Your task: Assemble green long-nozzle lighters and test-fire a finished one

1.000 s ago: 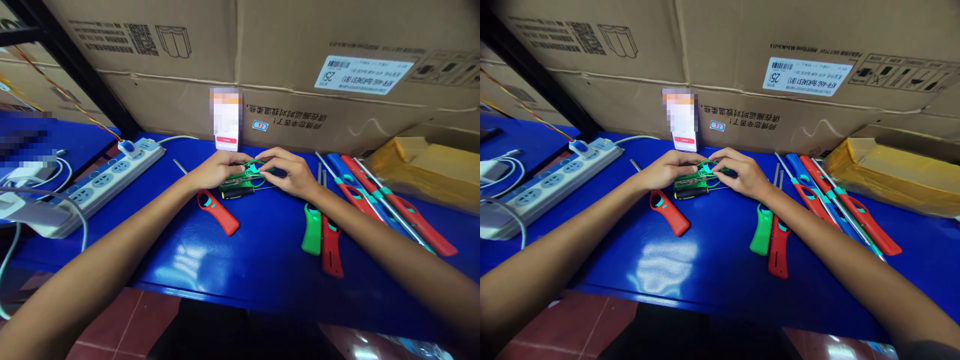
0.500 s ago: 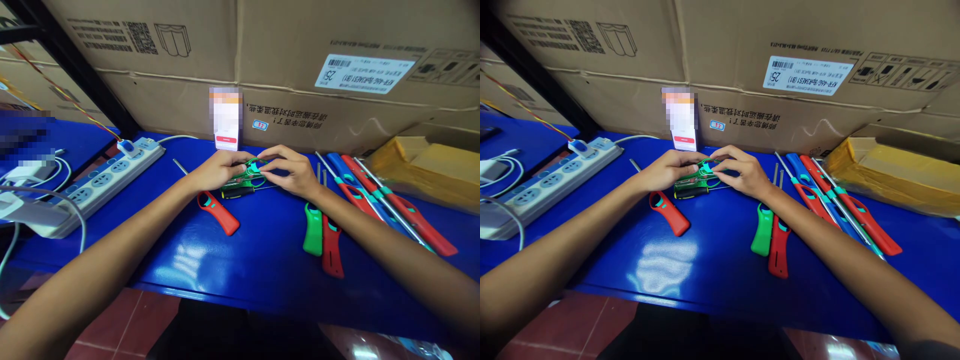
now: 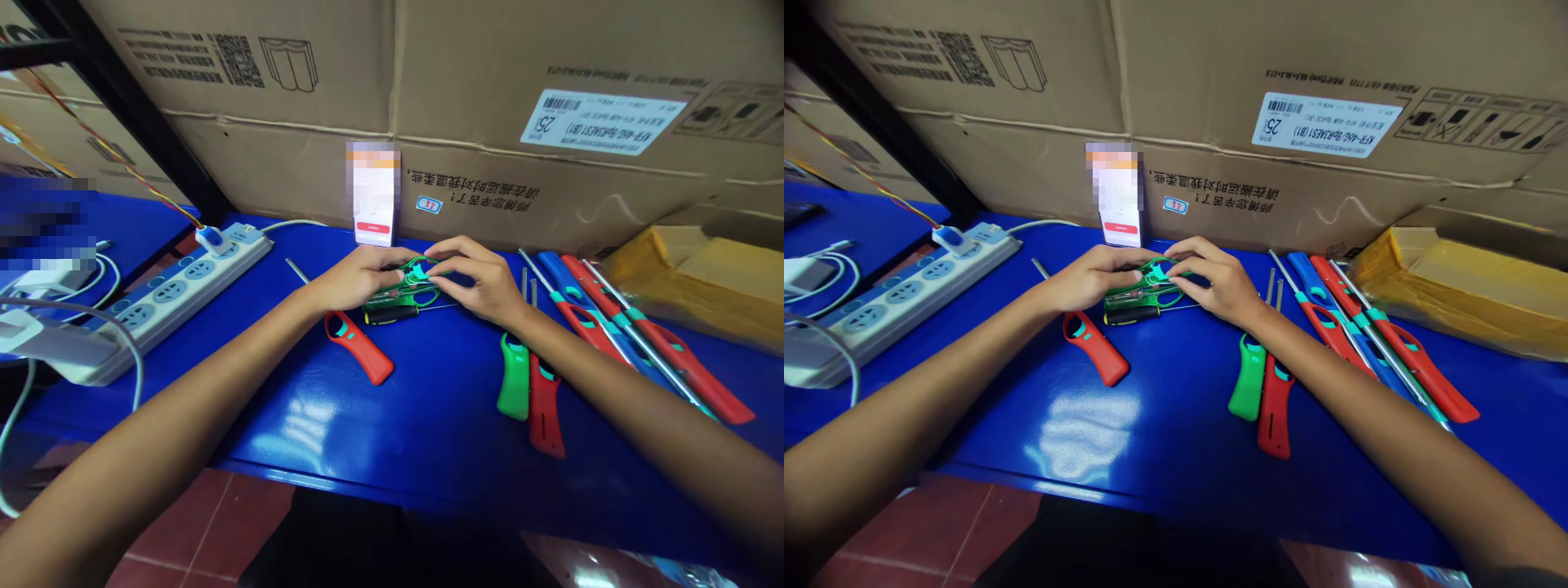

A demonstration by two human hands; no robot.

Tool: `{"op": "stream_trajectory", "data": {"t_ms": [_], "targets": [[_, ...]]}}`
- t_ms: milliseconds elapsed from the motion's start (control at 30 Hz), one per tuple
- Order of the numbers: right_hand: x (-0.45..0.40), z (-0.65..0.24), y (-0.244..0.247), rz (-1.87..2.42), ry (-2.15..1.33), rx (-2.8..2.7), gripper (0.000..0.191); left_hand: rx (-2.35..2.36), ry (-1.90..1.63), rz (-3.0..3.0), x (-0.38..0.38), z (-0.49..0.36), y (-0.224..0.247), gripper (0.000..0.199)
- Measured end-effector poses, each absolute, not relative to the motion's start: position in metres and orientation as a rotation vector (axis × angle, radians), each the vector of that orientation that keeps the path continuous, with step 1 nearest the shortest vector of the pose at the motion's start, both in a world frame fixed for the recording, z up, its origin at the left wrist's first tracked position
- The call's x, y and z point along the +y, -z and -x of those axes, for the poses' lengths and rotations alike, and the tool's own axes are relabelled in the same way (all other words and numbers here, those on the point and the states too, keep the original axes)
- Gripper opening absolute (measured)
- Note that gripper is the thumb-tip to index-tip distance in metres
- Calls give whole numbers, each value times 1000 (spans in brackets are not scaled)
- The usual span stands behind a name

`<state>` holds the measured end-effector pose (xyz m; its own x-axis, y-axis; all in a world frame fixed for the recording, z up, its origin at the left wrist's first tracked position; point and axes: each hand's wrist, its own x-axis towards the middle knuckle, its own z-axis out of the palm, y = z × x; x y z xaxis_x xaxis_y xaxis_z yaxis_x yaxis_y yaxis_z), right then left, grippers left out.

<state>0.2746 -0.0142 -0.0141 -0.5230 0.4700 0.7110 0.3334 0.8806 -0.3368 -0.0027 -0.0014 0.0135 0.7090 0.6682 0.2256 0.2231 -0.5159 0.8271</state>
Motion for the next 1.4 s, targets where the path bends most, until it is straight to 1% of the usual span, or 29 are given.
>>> {"op": "stream_trajectory", "data": {"t_ms": [100, 167, 500, 667, 867, 1167, 1400], "targets": [[-14, -274, 14, 594, -216, -2154, 12, 628, -659, -1975, 4, 6, -12, 58], [-14, -274, 14, 605, -240, -2144, 11, 619, -656, -1942, 7, 8, -10, 59], [-16, -275, 11, 596, -288, -2149, 11, 618, -653, -1911, 7, 9, -9, 58], [-17, -275, 9, 601, -320, -2142, 12, 647, -647, -1927, 7, 9, -9, 52], [-18, -275, 11, 614, -273, -2158, 10, 661, -646, -1924, 5, 8, -7, 46], [-15, -276, 16, 570, -152, -2179, 12, 644, -648, -1947, 1, 6, -9, 47], [-13, -276, 17, 591, -187, -2190, 16, 712, -677, -2137, -3, 2, -9, 47]]}}
